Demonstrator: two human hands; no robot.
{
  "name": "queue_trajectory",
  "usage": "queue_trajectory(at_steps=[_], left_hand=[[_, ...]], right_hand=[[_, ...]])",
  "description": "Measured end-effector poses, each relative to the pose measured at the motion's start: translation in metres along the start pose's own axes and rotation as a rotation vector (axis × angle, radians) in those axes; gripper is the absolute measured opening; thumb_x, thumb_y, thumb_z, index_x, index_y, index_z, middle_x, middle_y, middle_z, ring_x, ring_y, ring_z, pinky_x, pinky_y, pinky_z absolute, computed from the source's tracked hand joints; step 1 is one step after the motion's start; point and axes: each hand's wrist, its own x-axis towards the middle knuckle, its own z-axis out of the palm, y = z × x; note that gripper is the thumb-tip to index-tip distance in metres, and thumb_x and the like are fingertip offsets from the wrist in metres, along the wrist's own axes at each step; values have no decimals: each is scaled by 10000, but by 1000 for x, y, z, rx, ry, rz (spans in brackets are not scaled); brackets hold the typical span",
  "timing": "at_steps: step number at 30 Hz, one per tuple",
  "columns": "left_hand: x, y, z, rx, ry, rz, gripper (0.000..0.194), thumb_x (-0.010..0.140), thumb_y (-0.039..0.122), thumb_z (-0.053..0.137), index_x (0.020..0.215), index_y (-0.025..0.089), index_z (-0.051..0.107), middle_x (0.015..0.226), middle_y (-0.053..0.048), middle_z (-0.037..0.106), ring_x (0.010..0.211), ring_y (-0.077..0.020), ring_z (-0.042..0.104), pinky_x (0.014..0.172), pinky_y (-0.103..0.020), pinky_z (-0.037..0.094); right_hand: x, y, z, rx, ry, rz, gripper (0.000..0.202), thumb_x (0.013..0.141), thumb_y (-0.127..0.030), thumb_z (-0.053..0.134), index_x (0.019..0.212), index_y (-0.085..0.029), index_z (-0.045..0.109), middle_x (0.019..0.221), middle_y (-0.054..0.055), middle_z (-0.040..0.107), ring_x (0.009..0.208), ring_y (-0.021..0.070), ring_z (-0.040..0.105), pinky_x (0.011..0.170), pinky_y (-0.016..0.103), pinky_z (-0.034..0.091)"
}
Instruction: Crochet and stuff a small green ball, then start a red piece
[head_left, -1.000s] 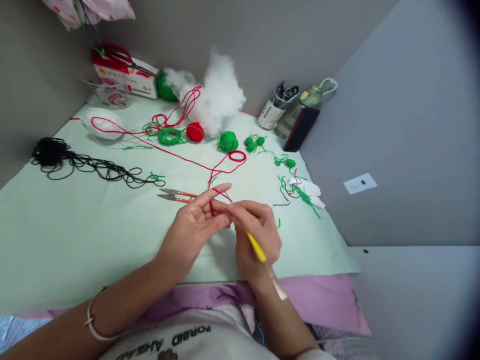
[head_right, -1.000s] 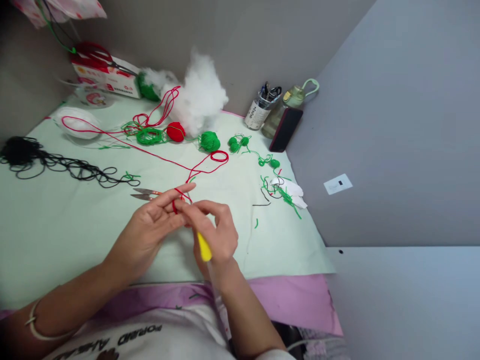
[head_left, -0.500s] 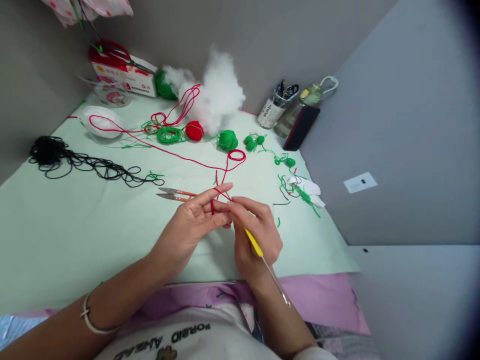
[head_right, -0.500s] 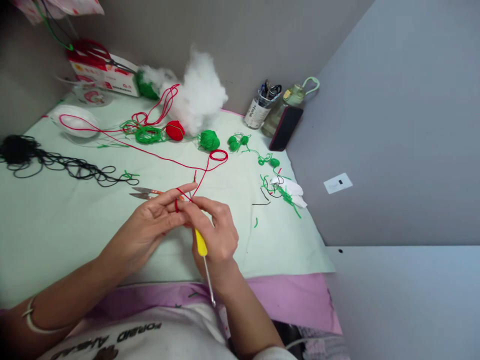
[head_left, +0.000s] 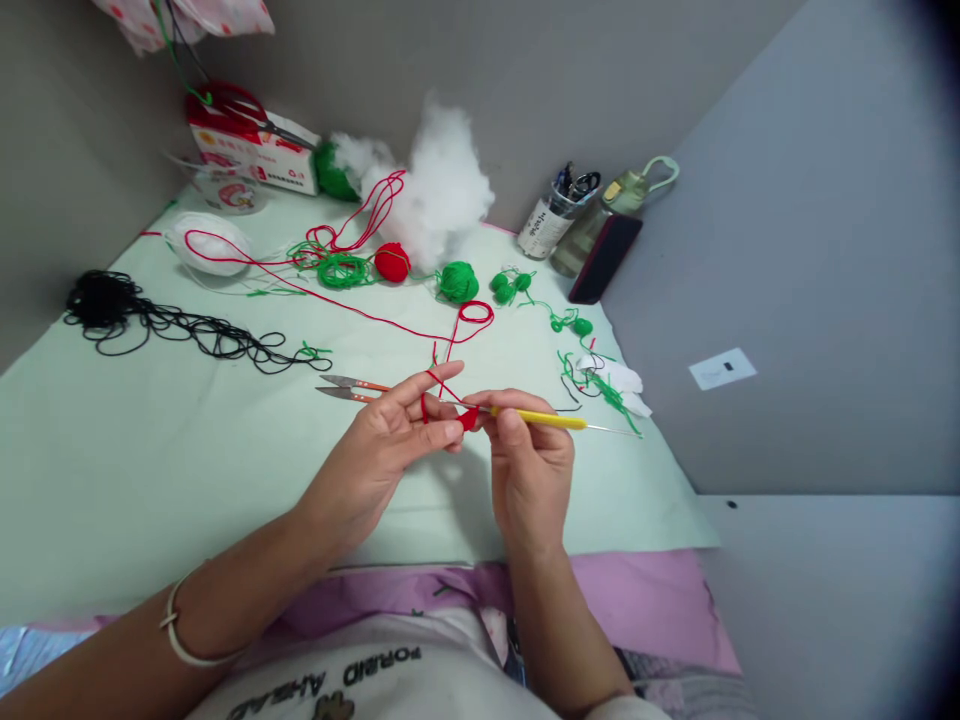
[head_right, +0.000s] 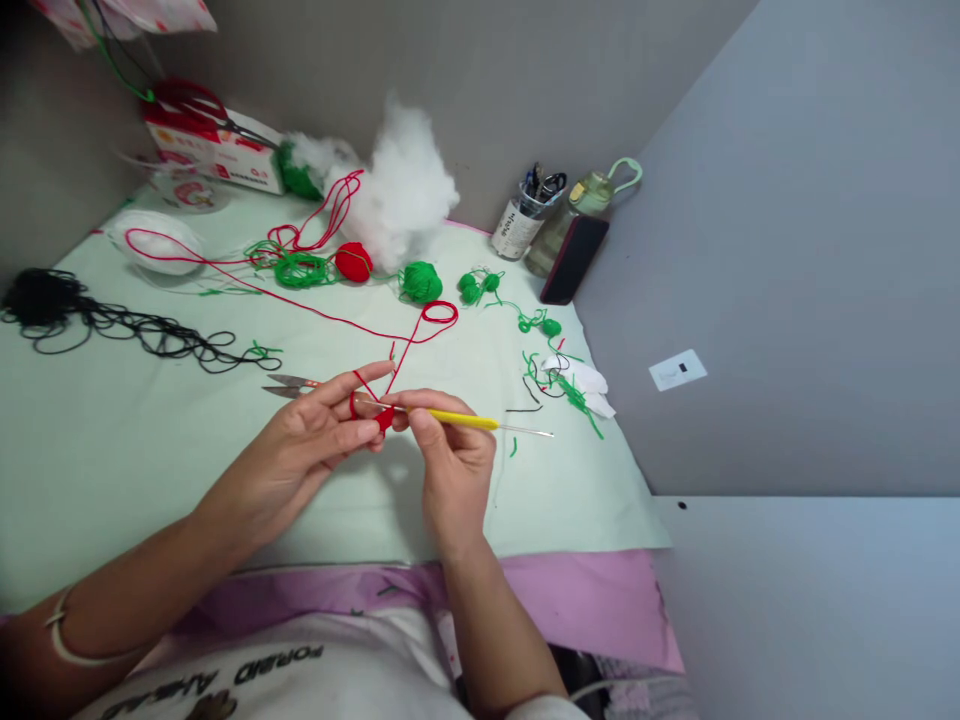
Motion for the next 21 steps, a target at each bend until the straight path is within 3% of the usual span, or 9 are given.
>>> queue_trajectory(at_steps=[4, 6, 8, 15, 21], left_hand=[[-1, -2, 3, 15, 43, 67, 573, 807, 196, 844, 1350, 250, 671, 811, 50, 658, 797, -86, 591, 834, -224, 472], [-1, -1, 4, -4, 33, 41, 568, 806, 203, 840, 1347, 228, 668, 820, 38, 675, 793, -95, 602, 820, -234, 480], [-1, 0, 4, -20, 15, -2, 539, 811, 209, 832, 1328, 201, 678, 815, 31, 679, 773, -99, 610, 812, -244, 486], [1, 3, -1, 23, 3, 4, 469, 837, 192, 808, 1296, 240, 717, 868, 30, 652, 822, -94, 612, 850, -237, 473], [-1, 5, -5, 126, 23, 57, 446, 824, 208, 817, 1261, 257, 743, 855, 26, 637, 862, -112, 602, 884, -257, 489]], right_hand=[[-6, 0, 3, -466, 38, -365, 244, 943, -117, 663, 1081, -277, 785, 1034, 72, 791, 957, 206, 743, 812, 376, 619], [-8, 1, 5, -522, 71, -469, 307, 934, -94, 667, 1123, -307, 782, 1094, 73, 794, 978, 214, 749, 813, 390, 623], [-8, 0, 5, -391, 95, -392, 287, 951, -109, 653, 1101, -313, 786, 1078, 57, 802, 987, 214, 755, 830, 398, 629], [2, -5, -4, 153, 18, 129, 115, 990, -305, 649, 974, -246, 746, 929, 29, 807, 797, 166, 749, 741, 326, 619], [3, -11, -10, 145, -31, 122, 147, 1031, -318, 586, 985, -227, 692, 900, 28, 805, 798, 167, 762, 748, 333, 621]])
